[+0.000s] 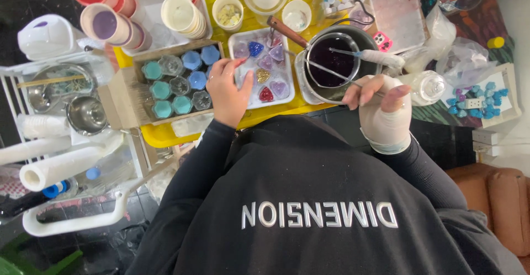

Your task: Inspecting and cleaning heart-shaped wax melts with tweezers and a cloth, then organizing them onto a sorting surface.

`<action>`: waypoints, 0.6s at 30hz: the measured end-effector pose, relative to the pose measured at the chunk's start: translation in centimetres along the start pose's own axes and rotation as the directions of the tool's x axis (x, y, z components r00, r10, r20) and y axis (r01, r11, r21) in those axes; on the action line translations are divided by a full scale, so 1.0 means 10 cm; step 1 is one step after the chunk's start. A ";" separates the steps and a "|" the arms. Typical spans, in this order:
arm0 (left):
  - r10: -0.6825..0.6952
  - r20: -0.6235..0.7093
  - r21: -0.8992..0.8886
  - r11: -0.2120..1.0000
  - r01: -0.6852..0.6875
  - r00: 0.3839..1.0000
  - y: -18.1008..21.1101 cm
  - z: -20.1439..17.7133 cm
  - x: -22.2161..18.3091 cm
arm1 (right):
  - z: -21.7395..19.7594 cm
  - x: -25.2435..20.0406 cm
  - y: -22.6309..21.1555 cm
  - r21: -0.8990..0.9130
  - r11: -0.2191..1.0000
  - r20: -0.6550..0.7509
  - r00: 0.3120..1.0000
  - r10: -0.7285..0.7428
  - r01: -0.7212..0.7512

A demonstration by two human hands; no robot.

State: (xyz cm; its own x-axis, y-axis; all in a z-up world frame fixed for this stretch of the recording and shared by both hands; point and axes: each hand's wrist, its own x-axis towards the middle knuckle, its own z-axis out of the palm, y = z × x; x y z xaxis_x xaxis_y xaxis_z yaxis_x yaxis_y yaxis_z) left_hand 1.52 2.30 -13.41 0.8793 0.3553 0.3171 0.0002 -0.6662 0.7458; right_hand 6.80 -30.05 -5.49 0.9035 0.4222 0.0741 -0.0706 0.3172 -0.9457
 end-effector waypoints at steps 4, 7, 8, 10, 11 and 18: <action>0.007 -0.123 0.080 0.997 0.003 0.992 -0.05 -0.51 -0.36 | 0.19 0.09 0.08 -0.039 0.996 0.083 0.993 0.079 -0.076; -0.242 -0.107 -0.055 0.970 0.238 0.964 -0.26 -0.82 -0.72 | 0.30 0.17 0.14 -0.071 0.994 0.148 0.985 0.094 -0.084; -0.229 -0.091 0.000 0.973 0.230 0.969 -0.38 -0.88 -0.88 | 0.34 0.19 0.15 -0.077 0.992 0.170 0.979 0.110 -0.098; -0.226 -0.085 0.059 0.971 0.231 0.970 -0.51 -0.99 -1.11 | 0.41 0.23 0.18 -0.081 0.990 0.208 0.969 0.131 -0.116; -0.307 0.024 0.169 0.939 0.299 0.951 -0.52 -1.04 -1.18 | 0.45 0.25 0.19 -0.084 0.988 0.228 0.963 0.143 -0.127; -0.261 -0.151 0.387 0.872 0.300 0.953 -0.71 -0.85 -1.35 | 0.54 0.30 0.32 -0.111 0.982 0.314 0.932 0.181 -0.153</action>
State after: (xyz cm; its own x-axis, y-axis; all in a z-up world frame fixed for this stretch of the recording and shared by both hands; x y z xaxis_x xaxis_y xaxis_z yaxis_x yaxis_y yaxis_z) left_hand -14.41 7.81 -18.05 0.7665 0.6116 0.1961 0.4481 -0.7280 0.5188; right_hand 7.05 -23.22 -6.57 0.6965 0.7176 -0.0023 -0.1603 0.1524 -0.9752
